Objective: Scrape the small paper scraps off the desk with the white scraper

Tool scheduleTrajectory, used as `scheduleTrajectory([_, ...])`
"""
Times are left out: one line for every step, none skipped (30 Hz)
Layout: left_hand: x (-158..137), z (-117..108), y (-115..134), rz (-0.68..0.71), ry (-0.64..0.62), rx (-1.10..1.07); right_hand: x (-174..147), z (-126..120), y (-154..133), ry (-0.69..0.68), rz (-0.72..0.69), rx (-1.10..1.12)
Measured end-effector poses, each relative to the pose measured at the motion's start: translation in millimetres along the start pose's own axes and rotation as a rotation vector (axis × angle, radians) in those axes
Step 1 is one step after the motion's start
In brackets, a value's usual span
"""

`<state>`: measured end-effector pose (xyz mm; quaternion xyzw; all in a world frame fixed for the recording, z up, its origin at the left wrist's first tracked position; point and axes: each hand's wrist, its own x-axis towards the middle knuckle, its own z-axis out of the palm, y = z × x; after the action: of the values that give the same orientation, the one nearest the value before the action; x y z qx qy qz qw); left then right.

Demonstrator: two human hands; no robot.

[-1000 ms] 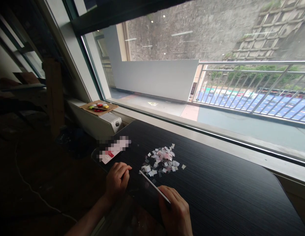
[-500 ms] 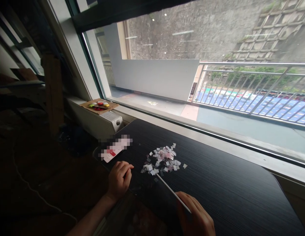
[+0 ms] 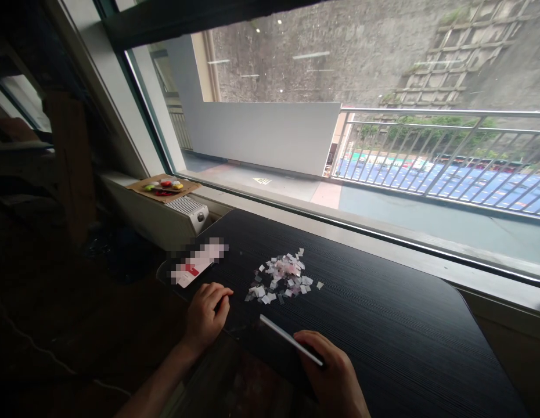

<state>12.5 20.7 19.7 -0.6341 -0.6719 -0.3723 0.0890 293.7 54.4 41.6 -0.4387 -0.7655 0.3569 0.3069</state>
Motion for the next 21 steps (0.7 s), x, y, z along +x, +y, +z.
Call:
scheduleTrajectory([-0.1, -3.1, 0.3, 0.005, -0.025, -0.006, -0.1, -0.5, -2.2, -0.010, 0.031, 0.023])
scheduleTrajectory([-0.8, -7.0, 0.7, 0.011, -0.054, -0.014, -0.5, -1.3, -3.5, -0.003, 0.065, 0.044])
scheduleTrajectory([-2.3, -11.5, 1.2, 0.017, -0.085, -0.022, -0.9, -2.3, -3.8, 0.016, 0.090, 0.061])
scheduleTrajectory([-4.6, -16.4, 1.6, 0.022, -0.115, -0.028, -1.0, -3.3, -3.1, 0.038, 0.102, 0.074])
scheduleTrajectory([-7.5, -21.3, 1.8, 0.026, -0.145, -0.032, -0.8, -4.0, -1.6, 0.063, 0.099, 0.084])
scheduleTrajectory([-10.9, -26.0, 2.0, 0.029, -0.173, -0.034, -0.1, -4.4, 0.5, 0.093, 0.091, 0.087])
scheduleTrajectory([-14.5, -30.3, 2.0, 0.033, -0.198, -0.035, 1.2, -4.5, 2.8, 0.128, 0.093, 0.085])
scheduleTrajectory([-18.0, -33.9, 1.9, 0.038, -0.219, -0.035, 3.0, -4.3, 4.8, 0.162, 0.113, 0.082])
scheduleTrajectory([-21.1, -36.9, 1.8, 0.041, -0.242, -0.034, 5.2, -3.9, 6.3, 0.193, 0.145, 0.084])
scheduleTrajectory([-23.5, -39.1, 1.6, 0.041, -0.271, -0.031, 7.8, -3.4, 7.0, 0.215, 0.182, 0.093])
scheduleTrajectory([-25.1, -40.6, 1.5, 0.035, -0.306, -0.027, 10.6, -3.1, 7.0, 0.222, 0.214, 0.105])
scheduleTrajectory([-25.9, -41.6, 1.3, 0.022, -0.345, -0.021, 13.4, -2.9, 6.2, 0.199, 0.236, 0.122])
scheduleTrajectory([-26.1, -42.0, 1.1, 0.004, -0.383, -0.015, 16.1, -2.6, 4.9, 0.165, 0.248, 0.143])
scheduleTrajectory([-25.9, -42.1, 0.9, -0.014, -0.416, -0.009, 18.5, -2.3, 3.3, 0.132, 0.252, 0.167])
scheduleTrajectory([-25.4, -41.9, 0.6, -0.029, -0.435, -0.005, 20.5, -1.6, 1.5, 0.106, 0.254, 0.192])
scheduleTrajectory([-24.9, -41.5, 0.2, -0.037, -0.439, -0.005, 22.0, -0.7, -0.2, 0.090, 0.257, 0.217])
scheduleTrajectory([-24.5, -41.0, -0.3, -0.038, -0.434, -0.007, 23.1, 0.7, -1.7, 0.085, 0.262, 0.241])
scheduleTrajectory([-24.3, -40.4, -0.7, -0.036, -0.424, -0.009, 23.9, 2.4, -3.0, 0.087, 0.267, 0.262])
scheduleTrajectory([-24.3, -39.9, -1.1, -0.032, -0.415, -0.011, 24.3, 4.1, -4.0, 0.089, 0.272, 0.281])
scheduleTrajectory([-24.5, -39.5, -1.3, -0.030, -0.408, -0.013, 24.5, 5.9, -4.7, 0.078, 0.278, 0.298])
scheduleTrajectory([-24.7, -39.2, -1.4, -0.031, -0.405, -0.013, 24.5, 7.4, -5.4, 0.065, 0.285, 0.311])
